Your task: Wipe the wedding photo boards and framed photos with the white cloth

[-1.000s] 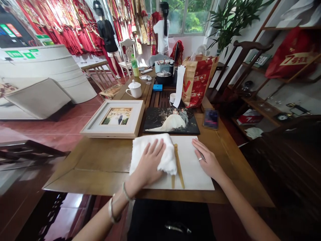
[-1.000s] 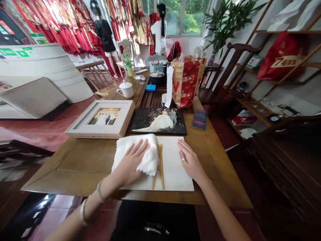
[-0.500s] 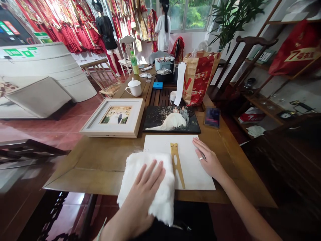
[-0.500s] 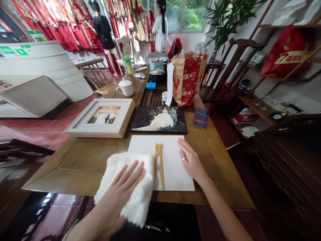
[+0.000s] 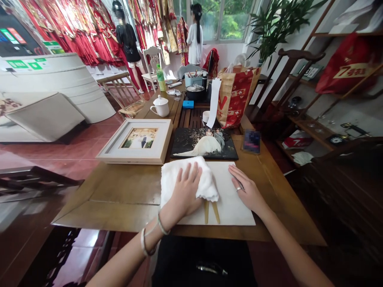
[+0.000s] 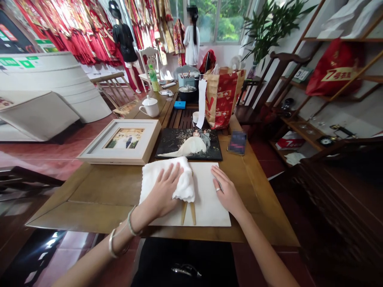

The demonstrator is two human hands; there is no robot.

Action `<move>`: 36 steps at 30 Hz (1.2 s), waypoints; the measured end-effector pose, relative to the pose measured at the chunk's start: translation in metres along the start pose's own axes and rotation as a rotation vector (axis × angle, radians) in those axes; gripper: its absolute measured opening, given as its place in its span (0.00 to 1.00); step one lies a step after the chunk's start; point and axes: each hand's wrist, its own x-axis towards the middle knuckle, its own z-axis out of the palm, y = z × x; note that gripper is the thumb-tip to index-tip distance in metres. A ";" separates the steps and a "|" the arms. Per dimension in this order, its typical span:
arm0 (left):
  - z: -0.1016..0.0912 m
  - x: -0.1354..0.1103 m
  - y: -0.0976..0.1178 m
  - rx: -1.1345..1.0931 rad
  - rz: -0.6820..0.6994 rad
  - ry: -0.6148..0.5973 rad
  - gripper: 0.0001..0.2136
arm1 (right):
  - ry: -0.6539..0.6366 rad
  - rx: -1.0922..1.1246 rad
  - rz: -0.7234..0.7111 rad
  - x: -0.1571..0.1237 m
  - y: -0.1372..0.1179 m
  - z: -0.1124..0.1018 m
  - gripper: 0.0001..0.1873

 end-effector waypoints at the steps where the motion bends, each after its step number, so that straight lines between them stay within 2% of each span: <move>1: -0.001 0.001 0.003 0.006 -0.007 -0.003 0.40 | 0.004 0.002 -0.001 0.000 0.000 0.000 0.22; 3: -0.001 -0.009 0.011 0.012 -0.007 -0.051 0.43 | 0.009 0.003 -0.001 0.000 0.001 0.000 0.22; 7: 0.009 -0.054 0.026 -0.013 0.060 -0.227 0.50 | 0.011 0.005 0.003 -0.001 0.000 0.001 0.22; 9: 0.014 -0.073 0.028 -0.040 0.133 -0.253 0.52 | 0.017 0.013 0.000 -0.001 0.000 0.001 0.22; 11: 0.017 -0.079 0.028 -0.069 0.173 -0.224 0.53 | 0.023 0.015 -0.002 -0.002 -0.001 0.001 0.22; 14: 0.015 -0.063 0.029 -0.075 0.091 -0.169 0.51 | 0.022 0.001 -0.001 -0.001 -0.001 0.000 0.22; 17: 0.010 -0.027 0.030 -0.029 0.016 -0.096 0.48 | 0.006 -0.010 -0.002 0.000 0.000 0.000 0.22; 22: 0.006 0.029 0.023 0.021 -0.011 0.090 0.41 | 0.019 0.014 -0.013 0.000 0.002 0.000 0.22; 26: 0.002 0.044 0.017 0.022 0.033 0.110 0.36 | 0.022 0.023 -0.021 0.000 0.003 0.001 0.22; 30: 0.012 0.025 0.024 0.027 0.142 0.090 0.37 | 0.024 0.010 -0.017 0.000 0.003 0.001 0.22; 36: 0.053 -0.045 0.049 0.024 0.400 0.071 0.48 | 0.014 0.009 -0.011 0.001 0.000 0.001 0.23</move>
